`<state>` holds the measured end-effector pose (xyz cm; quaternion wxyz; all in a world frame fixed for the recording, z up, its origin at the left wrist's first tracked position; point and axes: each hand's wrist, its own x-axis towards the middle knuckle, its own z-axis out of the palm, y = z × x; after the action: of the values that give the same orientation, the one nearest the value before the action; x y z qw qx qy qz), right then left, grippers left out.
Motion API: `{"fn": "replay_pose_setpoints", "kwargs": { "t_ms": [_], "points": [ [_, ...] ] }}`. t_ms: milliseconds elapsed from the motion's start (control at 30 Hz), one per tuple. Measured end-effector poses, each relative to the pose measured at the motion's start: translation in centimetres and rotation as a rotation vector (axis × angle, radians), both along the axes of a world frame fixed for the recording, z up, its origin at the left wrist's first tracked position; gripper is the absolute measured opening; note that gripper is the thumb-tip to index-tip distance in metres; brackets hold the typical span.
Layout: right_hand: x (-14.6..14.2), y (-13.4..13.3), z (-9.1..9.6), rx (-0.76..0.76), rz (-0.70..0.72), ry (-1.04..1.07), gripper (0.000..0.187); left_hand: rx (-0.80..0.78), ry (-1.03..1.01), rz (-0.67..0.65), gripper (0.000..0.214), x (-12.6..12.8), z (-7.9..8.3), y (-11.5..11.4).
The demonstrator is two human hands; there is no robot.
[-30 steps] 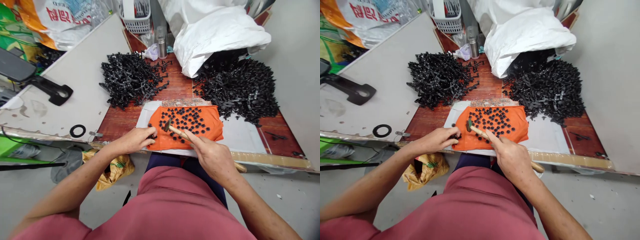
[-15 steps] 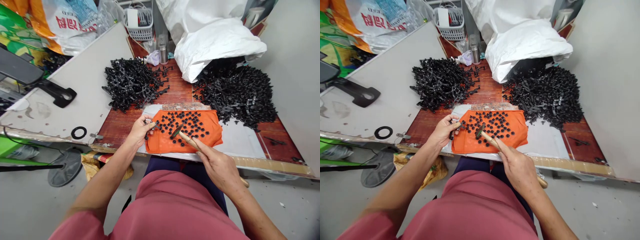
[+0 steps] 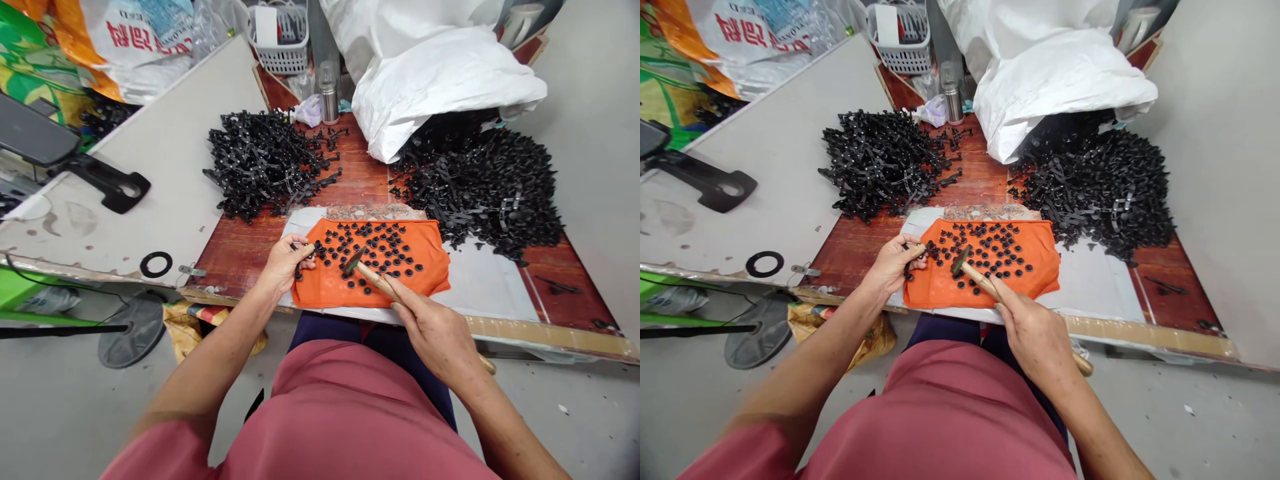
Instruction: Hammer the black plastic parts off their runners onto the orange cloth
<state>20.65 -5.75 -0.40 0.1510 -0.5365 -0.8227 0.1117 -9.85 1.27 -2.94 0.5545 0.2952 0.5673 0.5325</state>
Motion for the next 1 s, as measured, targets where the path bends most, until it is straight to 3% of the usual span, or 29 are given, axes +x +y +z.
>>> {"fn": "replay_pose_setpoints", "kwargs": {
  "t_ms": [267, 467, 733, 867, 1000],
  "points": [
    [-0.2, 0.3, 0.1, -0.035, 0.004, -0.009, 0.048, -0.037, 0.182, -0.017, 0.055, -0.4, -0.2, -0.5],
    [-1.8, 1.9, 1.5, -0.017, 0.025, -0.054, 0.048, 0.026, 0.260, 0.035, 0.045, 0.4, -0.1, -0.7],
    [-4.8, 3.6, 2.1, 0.131, 0.057, -0.158, 0.051, 0.034, 0.272, 0.083, 0.040, 1.0, -0.3, -0.8],
    [-5.4, 3.8, 1.7, 0.095, 0.080, -0.278, 0.051, 0.033, 0.265, 0.078, 0.039, 1.0, -0.4, -0.9],
    [-5.3, 3.7, 1.7, 0.138, 0.050, -0.237, 0.053, 0.020, 0.252, 0.075, 0.039, 0.9, -0.5, -0.9]
  ]
}}
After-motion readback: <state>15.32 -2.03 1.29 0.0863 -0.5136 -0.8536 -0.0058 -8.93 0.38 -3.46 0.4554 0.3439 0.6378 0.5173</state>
